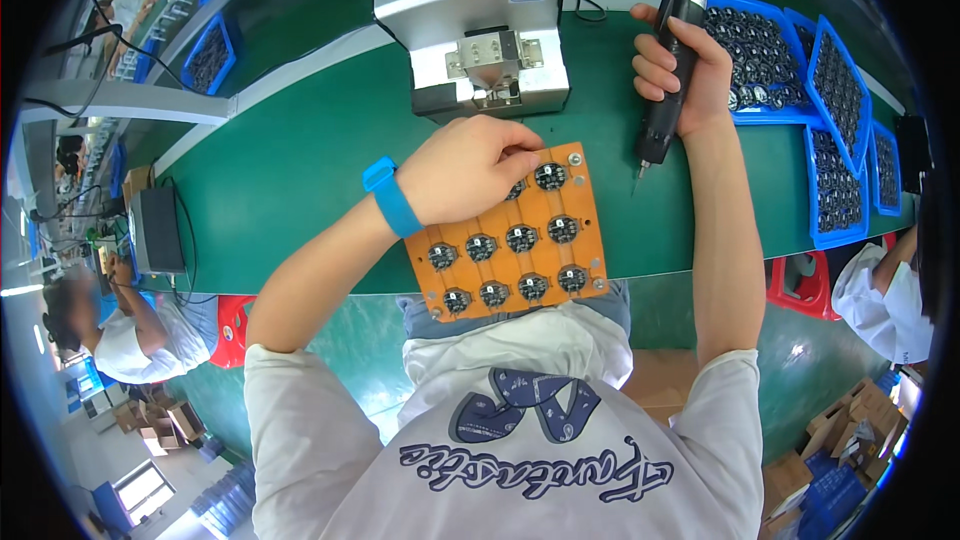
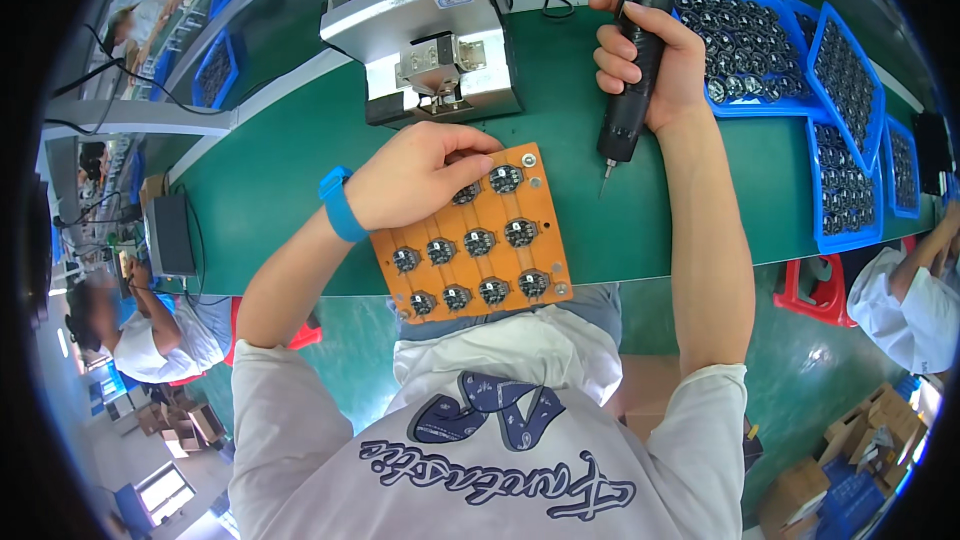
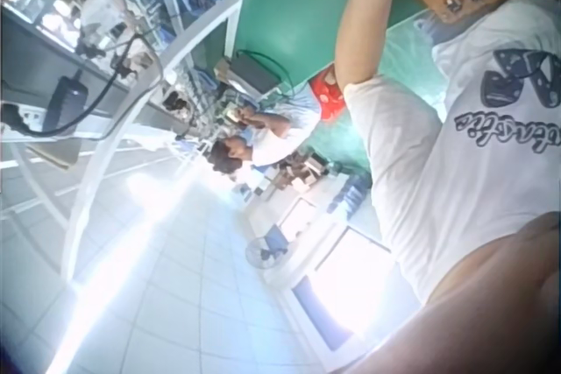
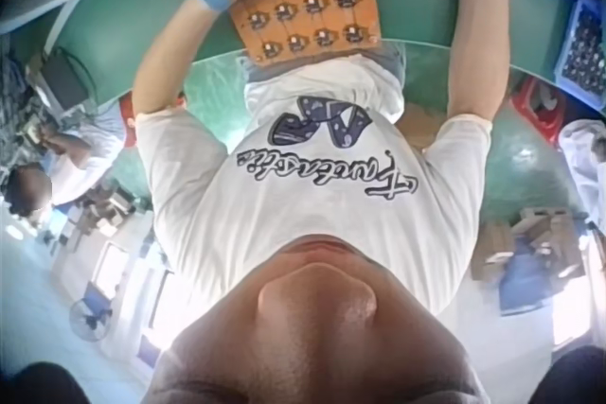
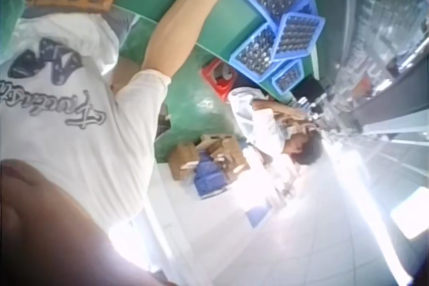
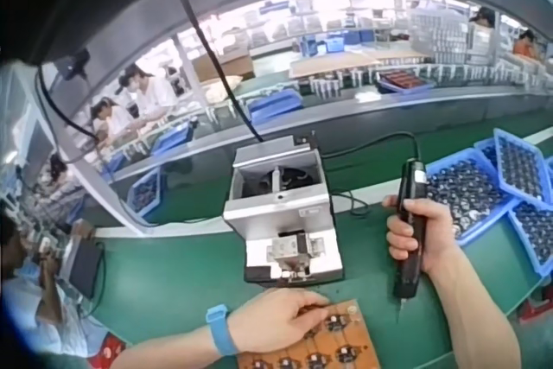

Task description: Using an electric screwdriver to fasten small components onto a circuit board.

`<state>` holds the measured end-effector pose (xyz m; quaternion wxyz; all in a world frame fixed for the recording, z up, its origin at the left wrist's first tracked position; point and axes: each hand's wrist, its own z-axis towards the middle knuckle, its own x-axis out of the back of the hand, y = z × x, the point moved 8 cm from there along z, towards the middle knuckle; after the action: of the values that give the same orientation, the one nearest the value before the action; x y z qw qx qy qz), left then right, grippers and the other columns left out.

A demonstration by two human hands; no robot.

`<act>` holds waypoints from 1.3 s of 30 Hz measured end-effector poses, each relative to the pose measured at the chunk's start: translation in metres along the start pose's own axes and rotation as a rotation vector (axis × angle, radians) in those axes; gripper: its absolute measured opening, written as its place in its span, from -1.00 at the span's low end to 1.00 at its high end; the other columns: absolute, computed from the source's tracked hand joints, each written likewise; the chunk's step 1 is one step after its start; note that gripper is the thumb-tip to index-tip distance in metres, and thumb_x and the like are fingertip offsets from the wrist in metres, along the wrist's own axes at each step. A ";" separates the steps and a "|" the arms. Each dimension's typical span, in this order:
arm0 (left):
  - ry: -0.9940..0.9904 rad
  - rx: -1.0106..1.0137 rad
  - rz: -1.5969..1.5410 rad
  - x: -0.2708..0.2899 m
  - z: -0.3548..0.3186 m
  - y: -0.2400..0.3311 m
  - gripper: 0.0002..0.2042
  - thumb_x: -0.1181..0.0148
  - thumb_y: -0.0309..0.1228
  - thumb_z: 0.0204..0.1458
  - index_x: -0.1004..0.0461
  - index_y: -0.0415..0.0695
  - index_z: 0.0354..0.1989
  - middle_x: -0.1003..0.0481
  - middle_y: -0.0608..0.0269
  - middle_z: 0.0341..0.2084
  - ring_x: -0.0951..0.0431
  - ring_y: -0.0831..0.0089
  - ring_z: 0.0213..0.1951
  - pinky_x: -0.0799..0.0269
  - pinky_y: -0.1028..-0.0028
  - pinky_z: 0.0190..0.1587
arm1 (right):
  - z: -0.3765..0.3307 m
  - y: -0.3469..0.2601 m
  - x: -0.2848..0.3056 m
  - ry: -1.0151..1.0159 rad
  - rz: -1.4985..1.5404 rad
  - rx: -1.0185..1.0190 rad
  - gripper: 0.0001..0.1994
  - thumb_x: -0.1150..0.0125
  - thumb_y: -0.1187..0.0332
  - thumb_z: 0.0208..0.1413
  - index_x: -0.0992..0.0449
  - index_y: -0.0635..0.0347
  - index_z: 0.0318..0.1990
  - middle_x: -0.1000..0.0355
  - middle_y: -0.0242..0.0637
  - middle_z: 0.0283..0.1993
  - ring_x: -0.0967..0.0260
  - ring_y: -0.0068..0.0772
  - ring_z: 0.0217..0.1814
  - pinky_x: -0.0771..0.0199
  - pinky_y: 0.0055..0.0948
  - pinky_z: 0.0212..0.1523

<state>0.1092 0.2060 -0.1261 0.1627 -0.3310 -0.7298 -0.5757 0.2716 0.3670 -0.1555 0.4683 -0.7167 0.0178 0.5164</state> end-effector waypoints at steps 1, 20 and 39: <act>-0.002 -0.044 -0.001 0.001 -0.001 0.002 -0.73 -0.18 -0.29 0.23 -0.65 -0.23 -0.10 -0.65 -0.09 -0.30 -0.65 -0.03 -0.23 -0.55 0.22 -0.13 | 0.001 0.000 -0.001 0.000 0.000 0.003 -0.56 -0.02 0.23 0.34 -0.32 0.40 0.21 -0.16 -0.47 -0.53 -0.07 -0.64 -0.64 -0.19 -0.52 -0.62; 0.535 0.352 -1.102 -0.006 -0.232 -0.122 -0.65 -0.02 -0.44 0.36 -0.33 -0.33 0.25 -0.60 0.15 -0.03 -0.67 0.41 -0.09 -0.62 0.45 -0.07 | -0.002 -0.001 0.000 -0.037 -0.002 -0.012 -0.56 -0.01 0.23 0.36 -0.33 0.40 0.22 -0.18 -0.47 -0.51 -0.08 -0.64 -0.65 -0.19 -0.53 -0.61; 0.413 0.378 -1.751 -0.096 -0.177 -0.036 -0.57 0.02 -0.52 0.30 -0.25 -0.26 0.35 -0.44 -0.12 0.24 -0.49 0.02 0.27 -0.43 0.07 0.33 | -0.002 -0.001 0.006 -0.057 0.042 0.026 -0.58 0.01 0.26 0.37 -0.30 0.42 0.22 -0.16 -0.44 -0.50 -0.08 -0.61 -0.60 -0.18 -0.50 -0.54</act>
<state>0.1299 0.0055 -0.1614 -0.1530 0.4815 -0.7582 -0.4121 0.2763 0.3695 -0.1595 0.4669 -0.6951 0.0262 0.5460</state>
